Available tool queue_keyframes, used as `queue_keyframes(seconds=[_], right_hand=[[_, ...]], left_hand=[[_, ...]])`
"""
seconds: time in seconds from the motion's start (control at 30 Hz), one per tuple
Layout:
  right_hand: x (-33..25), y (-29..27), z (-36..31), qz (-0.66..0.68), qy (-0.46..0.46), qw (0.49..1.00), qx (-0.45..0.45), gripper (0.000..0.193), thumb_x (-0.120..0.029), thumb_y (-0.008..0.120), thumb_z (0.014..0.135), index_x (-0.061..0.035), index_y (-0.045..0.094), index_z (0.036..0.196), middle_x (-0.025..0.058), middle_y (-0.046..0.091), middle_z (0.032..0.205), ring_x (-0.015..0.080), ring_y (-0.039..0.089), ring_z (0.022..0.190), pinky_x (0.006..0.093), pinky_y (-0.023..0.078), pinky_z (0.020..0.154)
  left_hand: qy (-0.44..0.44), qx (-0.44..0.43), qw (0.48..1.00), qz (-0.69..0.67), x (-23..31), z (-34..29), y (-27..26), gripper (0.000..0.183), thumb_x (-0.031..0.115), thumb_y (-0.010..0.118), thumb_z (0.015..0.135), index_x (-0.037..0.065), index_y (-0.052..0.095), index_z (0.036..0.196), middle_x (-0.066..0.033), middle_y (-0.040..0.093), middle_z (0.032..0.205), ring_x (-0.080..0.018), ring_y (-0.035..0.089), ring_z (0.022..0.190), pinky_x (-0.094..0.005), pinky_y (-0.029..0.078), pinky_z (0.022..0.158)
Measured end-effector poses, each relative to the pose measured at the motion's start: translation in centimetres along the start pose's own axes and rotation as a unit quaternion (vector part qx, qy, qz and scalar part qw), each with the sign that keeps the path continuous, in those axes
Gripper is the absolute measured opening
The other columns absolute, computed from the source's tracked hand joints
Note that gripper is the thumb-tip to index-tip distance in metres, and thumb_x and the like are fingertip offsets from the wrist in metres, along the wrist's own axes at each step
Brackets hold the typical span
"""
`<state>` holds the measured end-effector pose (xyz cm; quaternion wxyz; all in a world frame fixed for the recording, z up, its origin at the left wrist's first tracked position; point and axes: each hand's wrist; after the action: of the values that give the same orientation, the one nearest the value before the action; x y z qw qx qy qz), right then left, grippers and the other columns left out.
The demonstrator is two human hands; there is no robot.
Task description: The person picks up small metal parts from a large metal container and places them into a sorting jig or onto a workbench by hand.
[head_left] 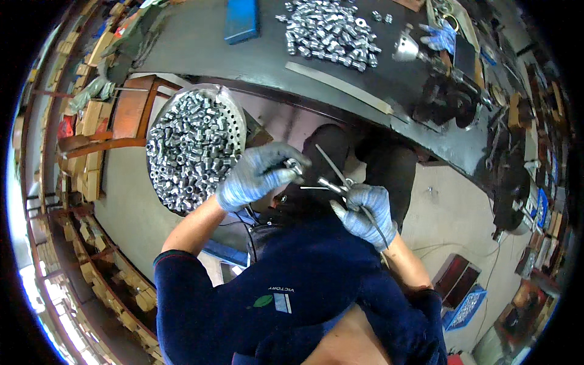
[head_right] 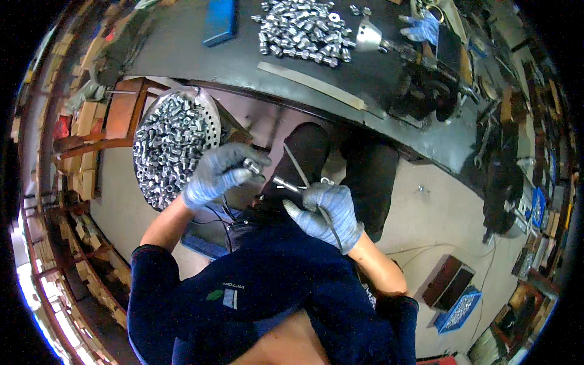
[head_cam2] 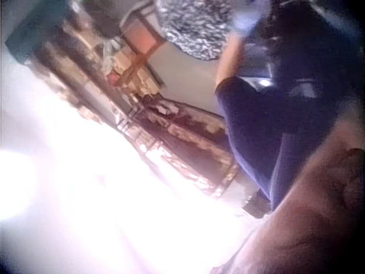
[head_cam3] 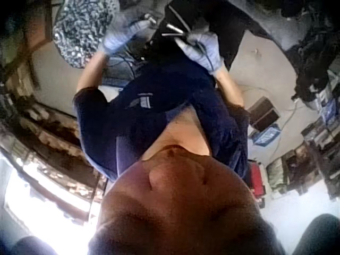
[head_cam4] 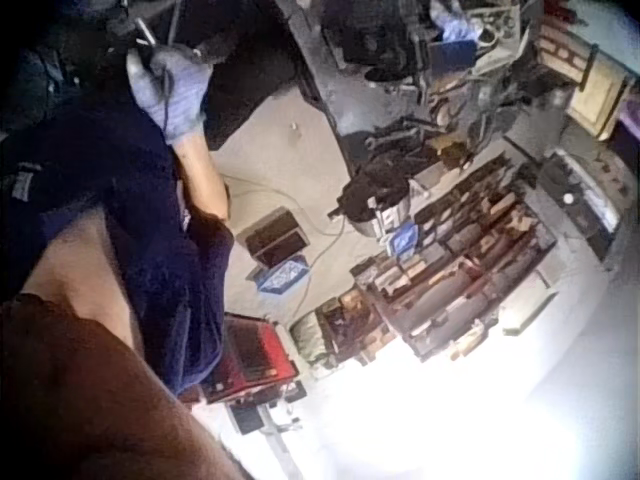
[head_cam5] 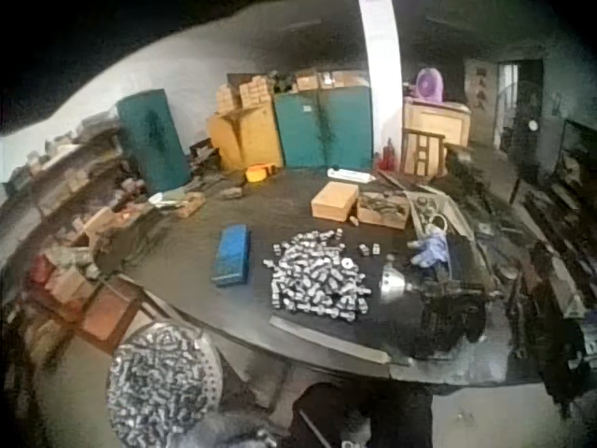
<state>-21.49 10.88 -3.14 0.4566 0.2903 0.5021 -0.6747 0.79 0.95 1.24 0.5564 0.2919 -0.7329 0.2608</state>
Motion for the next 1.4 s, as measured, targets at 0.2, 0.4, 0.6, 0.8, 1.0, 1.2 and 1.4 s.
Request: queue_keyframes(seconds=[0.2, 0.4, 0.6, 0.8, 1.0, 1.2, 1.4], right_hand=[[0.6, 0.0, -0.1, -0.01, -0.011, 1.0, -0.003, 0.036, -0.022, 0.077, 0.068, -0.0093, 0.048, 0.051, 0.0105, 0.046, 0.049, 0.0283, 0.048, 0.043, 0.0346, 0.037, 0.044], [-0.6, 0.3, 0.6, -0.106, 0.005, 0.991, -0.077, 0.04, -0.037, 0.07, 0.074, -0.0095, 0.053, 0.051, 0.0101, 0.049, 0.048, 0.0284, 0.052, 0.044, 0.0371, 0.04, 0.044], [-0.5, 1.2, 0.5, -0.142, 0.001, 0.988, -0.055, 0.037, -0.037, 0.071, 0.072, -0.0112, 0.054, 0.052, 0.0104, 0.051, 0.048, 0.0281, 0.053, 0.044, 0.0375, 0.041, 0.044], [0.4, 0.6, 0.1, -0.11, 0.02, 0.993, -0.043, 0.039, -0.036, 0.072, 0.072, -0.0104, 0.052, 0.051, 0.0098, 0.049, 0.047, 0.0277, 0.052, 0.043, 0.0377, 0.04, 0.044], [0.1, 0.5, 0.3, -0.144, -0.006, 0.989, -0.033, 0.036, -0.031, 0.074, 0.072, -0.0096, 0.052, 0.052, 0.0099, 0.046, 0.046, 0.0269, 0.05, 0.042, 0.035, 0.038, 0.042], [1.4, 1.7, -0.9, 0.13, 0.145, 0.979, 0.061, 0.029, -0.012, 0.075, 0.071, -0.0062, 0.053, 0.054, 0.0083, 0.045, 0.047, 0.017, 0.044, 0.042, 0.0294, 0.037, 0.044], [-0.7, -1.9, -0.5, 0.02, 0.061, 0.998, -0.007, 0.034, -0.016, 0.077, 0.068, -0.0091, 0.048, 0.053, 0.0074, 0.046, 0.05, 0.0239, 0.047, 0.044, 0.0305, 0.039, 0.045]], left_hand=[[0.047, -0.037, 0.985, 0.163, -2.2, 1.3, 1.1, 0.026, 0.016, 0.067, 0.08, 0.003, 0.06, 0.101, -0.0087, 0.061, 0.093, -0.0179, 0.06, 0.084, -0.0301, 0.047, 0.074], [0.157, -0.06, 0.932, 0.32, -1.4, 1.7, 1.3, 0.03, 0.01, 0.069, 0.07, 0.006, 0.062, 0.1, -0.0095, 0.056, 0.088, -0.0272, 0.059, 0.076, -0.0356, 0.047, 0.068], [0.175, -0.032, 0.862, 0.474, -0.5, 1.7, 2.6, 0.027, 0.012, 0.07, 0.069, 0.009, 0.065, 0.095, -0.0087, 0.052, 0.087, -0.0287, 0.059, 0.075, -0.0366, 0.047, 0.064], [0.224, -0.04, 0.93, 0.29, -1.2, 3.0, 1.3, 0.033, 0.022, 0.07, 0.075, 0.007, 0.064, 0.104, -0.0081, 0.059, 0.087, -0.0209, 0.062, 0.072, -0.0335, 0.048, 0.062], [-0.031, -0.036, 0.996, 0.075, -2.4, 2.0, 1.6, 0.036, 0.024, 0.062, 0.086, -0.003, 0.059, 0.109, -0.0092, 0.066, 0.081, -0.0079, 0.06, 0.056, -0.0219, 0.047, 0.045], [0.101, -0.058, 0.99, 0.084, -2.9, 2.8, 1.3, 0.025, 0.012, 0.067, 0.08, 0.003, 0.062, 0.102, -0.0053, 0.064, 0.084, -0.0081, 0.058, 0.069, -0.0233, 0.047, 0.059], [0.129, 0.114, 0.932, 0.318, -2.5, 3.5, -0.2, 0.021, 0.008, 0.066, 0.072, 0.005, 0.064, 0.092, -0.0095, 0.06, 0.078, -0.0199, 0.056, 0.064, -0.0305, 0.045, 0.061]])
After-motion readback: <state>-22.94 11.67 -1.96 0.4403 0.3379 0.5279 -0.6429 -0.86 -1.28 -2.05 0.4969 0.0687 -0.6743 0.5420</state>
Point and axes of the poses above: each hand's wrist, its own z-axis towards the middle knuckle, its own y-axis out of the palm, x = y × z
